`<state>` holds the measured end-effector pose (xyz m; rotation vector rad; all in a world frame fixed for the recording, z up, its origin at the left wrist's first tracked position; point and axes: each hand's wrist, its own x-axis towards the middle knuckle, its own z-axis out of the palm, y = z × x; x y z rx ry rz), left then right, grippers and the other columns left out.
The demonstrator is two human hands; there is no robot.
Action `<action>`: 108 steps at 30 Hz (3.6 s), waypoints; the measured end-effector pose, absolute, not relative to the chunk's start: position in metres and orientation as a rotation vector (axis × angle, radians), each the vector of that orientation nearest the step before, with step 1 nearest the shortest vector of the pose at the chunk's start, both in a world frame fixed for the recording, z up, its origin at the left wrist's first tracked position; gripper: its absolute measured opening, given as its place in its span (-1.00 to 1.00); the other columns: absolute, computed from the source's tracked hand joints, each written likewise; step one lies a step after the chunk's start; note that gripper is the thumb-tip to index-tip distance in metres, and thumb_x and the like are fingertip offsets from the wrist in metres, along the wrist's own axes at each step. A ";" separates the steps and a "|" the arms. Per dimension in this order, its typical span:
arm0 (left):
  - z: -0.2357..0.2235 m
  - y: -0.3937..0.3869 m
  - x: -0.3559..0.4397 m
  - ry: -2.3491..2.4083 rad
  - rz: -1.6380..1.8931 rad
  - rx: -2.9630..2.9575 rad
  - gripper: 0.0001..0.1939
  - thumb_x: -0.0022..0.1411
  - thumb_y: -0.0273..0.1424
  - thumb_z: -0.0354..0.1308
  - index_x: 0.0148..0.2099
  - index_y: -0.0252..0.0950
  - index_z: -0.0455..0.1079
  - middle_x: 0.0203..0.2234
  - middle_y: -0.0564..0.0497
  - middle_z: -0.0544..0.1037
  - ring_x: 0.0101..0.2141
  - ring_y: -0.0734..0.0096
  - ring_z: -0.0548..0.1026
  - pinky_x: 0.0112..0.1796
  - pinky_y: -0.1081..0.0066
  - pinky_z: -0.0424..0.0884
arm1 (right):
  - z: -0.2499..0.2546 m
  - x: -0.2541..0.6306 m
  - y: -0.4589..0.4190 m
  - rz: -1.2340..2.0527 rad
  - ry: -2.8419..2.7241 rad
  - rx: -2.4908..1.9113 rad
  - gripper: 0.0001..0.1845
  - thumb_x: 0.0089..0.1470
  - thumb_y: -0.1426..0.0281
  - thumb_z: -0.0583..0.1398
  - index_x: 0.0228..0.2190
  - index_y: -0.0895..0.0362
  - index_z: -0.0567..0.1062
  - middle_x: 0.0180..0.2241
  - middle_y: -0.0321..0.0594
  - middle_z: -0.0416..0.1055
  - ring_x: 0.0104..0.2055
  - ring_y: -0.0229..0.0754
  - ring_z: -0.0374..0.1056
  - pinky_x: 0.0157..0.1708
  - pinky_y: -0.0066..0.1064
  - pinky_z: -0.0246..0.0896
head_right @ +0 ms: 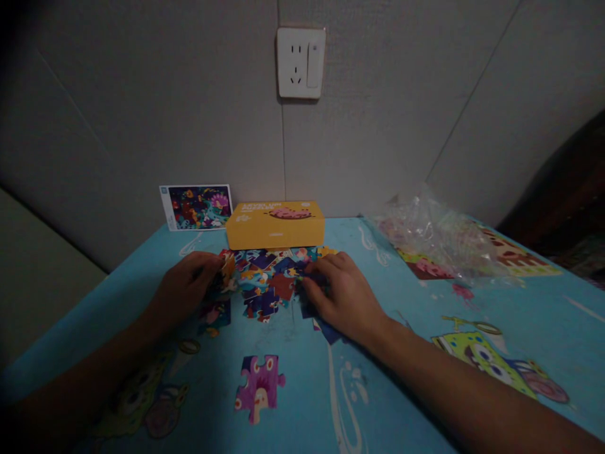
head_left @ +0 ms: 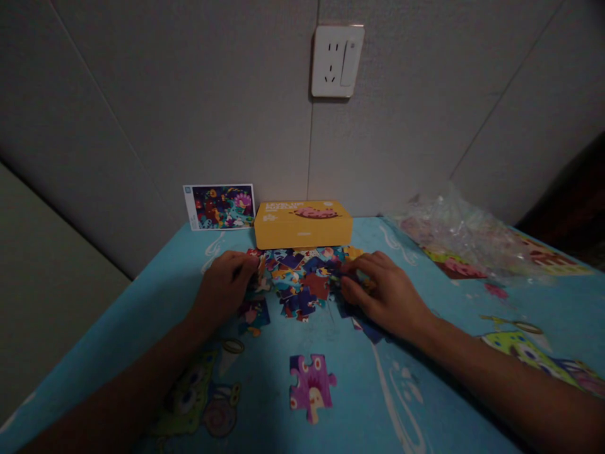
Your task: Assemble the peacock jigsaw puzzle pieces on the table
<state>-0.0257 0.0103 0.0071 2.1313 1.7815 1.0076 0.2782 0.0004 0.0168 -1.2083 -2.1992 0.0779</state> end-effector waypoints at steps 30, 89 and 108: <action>-0.008 0.007 -0.023 1.850 0.747 2.361 -0.66 0.15 -0.23 0.22 -0.03 -0.15 0.56 -0.01 -0.12 0.45 0.09 -0.05 0.33 0.12 -0.09 0.21 | -0.002 0.296 0.049 0.067 -2.337 -1.450 -0.68 0.23 0.41 0.15 -0.01 0.16 0.53 -0.22 -0.03 0.51 -0.11 0.04 0.32 -0.05 -0.15 0.21; -0.013 -0.004 -0.022 1.541 0.469 2.648 -0.43 0.28 -0.15 0.12 0.31 -0.11 0.28 0.24 -0.24 0.25 0.24 -0.15 0.20 0.17 -0.16 0.16 | 0.017 0.306 0.045 -0.095 -1.990 -1.679 -0.72 0.19 0.35 0.11 -0.31 0.19 0.61 -0.37 -0.01 0.55 -0.28 0.06 0.39 -0.29 -0.21 0.17; 0.001 -0.013 -0.016 1.236 0.563 2.763 0.02 0.13 0.26 0.10 0.44 -0.20 -0.03 0.35 -0.27 0.15 0.33 -0.22 0.05 0.27 -0.24 -0.07 | 0.033 0.258 -0.018 1.362 -1.477 -1.166 -0.53 -0.06 0.07 0.35 -0.30 0.18 0.43 -0.60 -0.25 0.47 -0.69 -0.34 0.22 -0.69 -0.49 0.15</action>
